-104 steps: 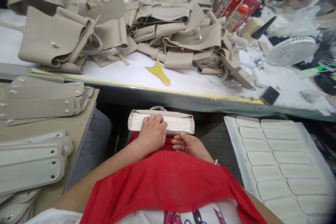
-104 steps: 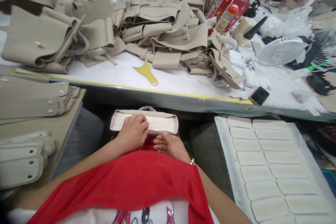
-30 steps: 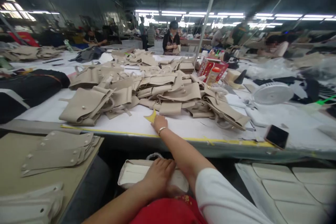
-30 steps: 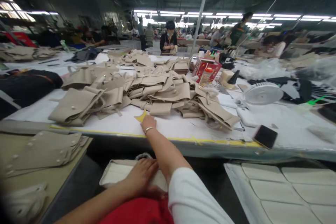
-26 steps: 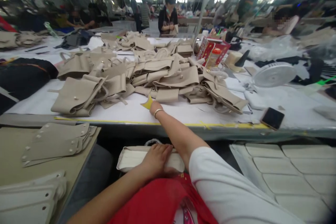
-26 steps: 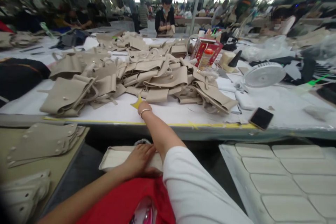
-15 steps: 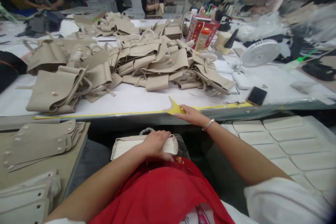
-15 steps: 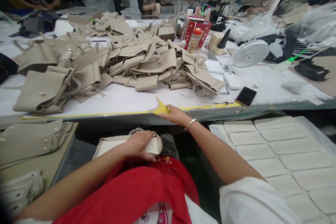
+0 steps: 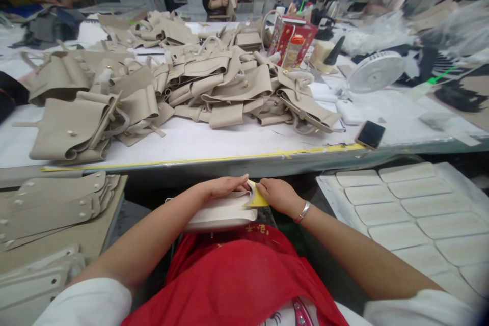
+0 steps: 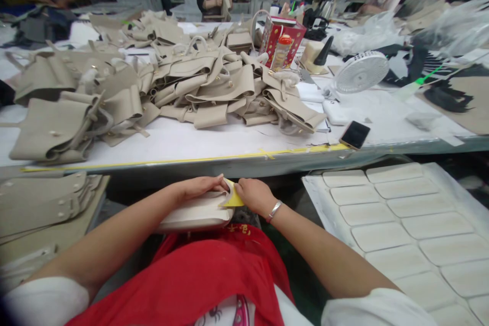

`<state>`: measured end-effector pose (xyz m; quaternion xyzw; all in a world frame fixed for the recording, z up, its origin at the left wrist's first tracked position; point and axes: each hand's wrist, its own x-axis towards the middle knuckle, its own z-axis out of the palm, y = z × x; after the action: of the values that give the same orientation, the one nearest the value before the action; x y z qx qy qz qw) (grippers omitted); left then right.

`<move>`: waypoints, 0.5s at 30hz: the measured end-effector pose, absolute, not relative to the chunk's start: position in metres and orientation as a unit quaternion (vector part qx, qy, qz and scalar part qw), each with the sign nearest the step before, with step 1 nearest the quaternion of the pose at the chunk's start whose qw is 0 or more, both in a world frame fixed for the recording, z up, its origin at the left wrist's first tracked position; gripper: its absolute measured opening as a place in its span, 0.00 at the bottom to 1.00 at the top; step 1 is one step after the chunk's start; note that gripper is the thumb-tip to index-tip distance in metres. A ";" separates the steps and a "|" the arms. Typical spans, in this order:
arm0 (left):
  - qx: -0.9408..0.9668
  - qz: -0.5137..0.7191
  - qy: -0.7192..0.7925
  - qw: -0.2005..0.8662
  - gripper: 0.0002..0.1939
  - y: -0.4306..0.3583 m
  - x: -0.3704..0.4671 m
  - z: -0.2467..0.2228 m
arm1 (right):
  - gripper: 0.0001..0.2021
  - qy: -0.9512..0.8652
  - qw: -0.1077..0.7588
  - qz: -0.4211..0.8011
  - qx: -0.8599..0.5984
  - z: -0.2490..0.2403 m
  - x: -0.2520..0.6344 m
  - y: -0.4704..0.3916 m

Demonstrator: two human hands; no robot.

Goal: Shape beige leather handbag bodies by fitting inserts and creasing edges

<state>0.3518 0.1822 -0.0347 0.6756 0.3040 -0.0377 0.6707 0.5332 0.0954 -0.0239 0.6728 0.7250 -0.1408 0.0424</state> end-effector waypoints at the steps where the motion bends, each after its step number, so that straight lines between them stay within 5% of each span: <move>1: 0.674 -0.048 0.307 0.670 0.35 0.183 0.352 -0.036 | 0.22 0.726 0.041 -0.139 0.672 -0.024 0.532 0.097; 15: 0.425 -0.080 0.311 0.847 0.38 0.198 0.342 -0.054 | 0.27 0.773 0.071 -0.114 0.620 -0.025 0.528 0.122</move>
<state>0.3417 0.1984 -0.0543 0.4246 0.3106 -0.0796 0.8467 0.5279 0.1224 -0.0248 0.6201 0.7729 -0.1138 0.0713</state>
